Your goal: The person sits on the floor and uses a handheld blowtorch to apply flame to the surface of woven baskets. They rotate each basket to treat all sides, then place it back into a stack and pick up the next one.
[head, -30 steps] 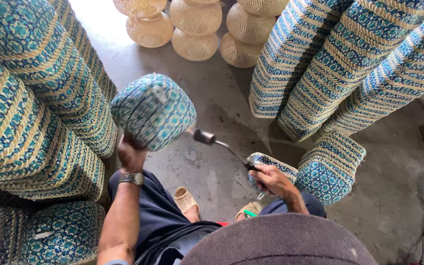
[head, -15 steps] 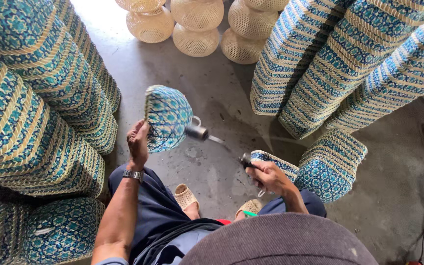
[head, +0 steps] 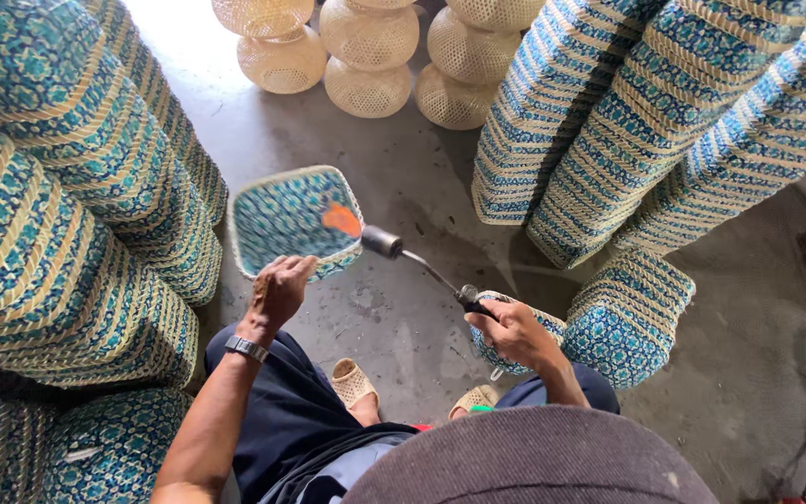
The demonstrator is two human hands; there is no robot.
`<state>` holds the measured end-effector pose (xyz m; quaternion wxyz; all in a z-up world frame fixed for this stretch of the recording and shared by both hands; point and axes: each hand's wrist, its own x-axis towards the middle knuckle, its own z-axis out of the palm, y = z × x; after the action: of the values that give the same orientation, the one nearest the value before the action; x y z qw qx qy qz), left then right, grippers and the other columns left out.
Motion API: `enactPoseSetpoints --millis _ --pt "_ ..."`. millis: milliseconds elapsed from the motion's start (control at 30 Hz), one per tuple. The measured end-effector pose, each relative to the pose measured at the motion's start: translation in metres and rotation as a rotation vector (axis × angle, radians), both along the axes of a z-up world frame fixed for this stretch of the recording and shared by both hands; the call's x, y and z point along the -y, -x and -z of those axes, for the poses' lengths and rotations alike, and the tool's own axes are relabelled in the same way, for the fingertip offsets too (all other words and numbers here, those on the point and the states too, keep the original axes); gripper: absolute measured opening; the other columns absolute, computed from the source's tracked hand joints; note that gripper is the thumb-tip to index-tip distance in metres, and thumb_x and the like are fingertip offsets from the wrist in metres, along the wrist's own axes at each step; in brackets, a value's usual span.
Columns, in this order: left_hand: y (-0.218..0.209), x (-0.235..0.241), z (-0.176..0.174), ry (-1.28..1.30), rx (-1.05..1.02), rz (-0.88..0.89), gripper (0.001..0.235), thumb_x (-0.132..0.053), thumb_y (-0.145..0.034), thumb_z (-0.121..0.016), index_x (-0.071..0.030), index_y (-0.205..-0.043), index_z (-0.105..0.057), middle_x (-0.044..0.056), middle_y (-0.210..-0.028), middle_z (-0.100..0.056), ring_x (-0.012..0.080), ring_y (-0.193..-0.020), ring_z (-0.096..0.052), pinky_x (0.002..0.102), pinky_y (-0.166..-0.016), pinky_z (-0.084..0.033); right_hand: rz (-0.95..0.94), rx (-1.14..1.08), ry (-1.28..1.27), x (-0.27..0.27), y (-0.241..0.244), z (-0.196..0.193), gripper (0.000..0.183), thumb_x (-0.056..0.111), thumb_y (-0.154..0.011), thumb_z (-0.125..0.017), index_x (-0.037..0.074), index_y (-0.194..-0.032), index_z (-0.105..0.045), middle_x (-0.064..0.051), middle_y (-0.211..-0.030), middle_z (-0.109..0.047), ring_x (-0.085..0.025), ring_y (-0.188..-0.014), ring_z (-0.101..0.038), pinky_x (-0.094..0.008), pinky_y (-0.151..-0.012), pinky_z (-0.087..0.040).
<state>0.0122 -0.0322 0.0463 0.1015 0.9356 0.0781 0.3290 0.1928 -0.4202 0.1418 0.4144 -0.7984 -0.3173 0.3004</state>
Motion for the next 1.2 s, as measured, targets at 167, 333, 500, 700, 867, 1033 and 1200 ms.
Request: enactPoseSetpoints --millis 167,333,500,700,867,1033,1200 --pt "0.004 0.008 -0.008 -0.273 -0.053 -0.012 0.030 -0.005 -0.087 -0.060 -0.008 -0.115 -0.071 0.005 -0.100 -0.072 0.0246 -0.093 -0.066 0.040 -0.083 -0.054 0.052 -0.028 0.062 0.001 0.000 0.002 0.028 0.032 -0.097 -0.067 0.006 -0.087 -0.067 0.002 -0.060 -0.053 -0.008 -0.050 -0.049 -0.029 -0.046 -0.040" --pt "0.007 0.013 -0.004 -0.424 -0.145 0.010 0.031 -0.008 -0.085 -0.062 -0.009 -0.116 -0.067 0.002 -0.091 -0.064 0.0205 -0.090 -0.063 0.037 -0.083 -0.053 0.046 0.010 0.033 0.001 -0.006 0.004 0.028 0.033 -0.097 -0.065 0.007 -0.088 -0.066 0.001 -0.058 -0.049 -0.009 -0.049 -0.044 -0.030 -0.044 -0.034" --pt "0.011 0.013 0.001 -0.435 -0.072 0.124 0.024 -0.012 -0.082 -0.064 -0.010 -0.106 -0.065 0.002 -0.090 -0.060 0.0207 -0.089 -0.061 0.038 -0.080 -0.051 0.041 0.011 0.007 -0.005 -0.024 0.006 0.035 0.035 -0.098 -0.065 0.005 -0.080 -0.063 0.002 -0.059 -0.055 -0.007 -0.049 -0.048 -0.027 -0.043 -0.038" --pt "0.019 0.018 0.011 -0.457 -0.097 0.193 0.028 -0.014 -0.082 -0.065 -0.008 -0.109 -0.066 0.003 -0.092 -0.060 0.0210 -0.093 -0.061 0.038 -0.079 -0.050 0.054 -0.039 -0.014 -0.013 -0.045 0.002 0.037 0.033 -0.098 -0.065 0.004 -0.076 -0.059 0.002 -0.056 -0.053 -0.008 -0.046 -0.047 -0.029 -0.042 -0.037" --pt "0.024 0.025 0.014 -0.382 -0.122 0.264 0.030 -0.012 -0.081 -0.064 -0.008 -0.111 -0.066 0.002 -0.099 -0.062 0.0205 -0.096 -0.060 0.036 -0.084 -0.050 0.000 0.086 -0.035 -0.022 -0.054 -0.011 0.039 0.033 -0.097 -0.066 0.003 -0.073 -0.060 0.002 -0.054 -0.052 -0.008 -0.046 -0.047 -0.030 -0.042 -0.037" --pt "0.018 0.045 0.013 -0.418 -0.239 0.289 0.022 -0.013 -0.082 -0.063 -0.011 -0.104 -0.065 0.000 -0.096 -0.063 0.0195 -0.094 -0.060 0.036 -0.083 -0.050 -0.041 0.208 0.013 -0.046 -0.051 -0.023 0.040 0.036 -0.098 -0.066 0.002 -0.076 -0.059 0.000 -0.053 -0.048 -0.010 -0.047 -0.045 -0.032 -0.043 -0.036" --pt "0.006 0.063 0.013 -0.467 -0.267 0.339 0.010 -0.013 -0.087 -0.062 -0.011 -0.097 -0.061 -0.001 -0.091 -0.061 0.0177 -0.093 -0.059 0.032 -0.085 -0.051 -0.121 0.275 -0.028 -0.063 -0.049 -0.025 0.033 0.034 -0.098 -0.063 0.005 -0.084 -0.065 -0.002 -0.053 -0.051 -0.011 -0.048 -0.051 -0.031 -0.047 -0.042"
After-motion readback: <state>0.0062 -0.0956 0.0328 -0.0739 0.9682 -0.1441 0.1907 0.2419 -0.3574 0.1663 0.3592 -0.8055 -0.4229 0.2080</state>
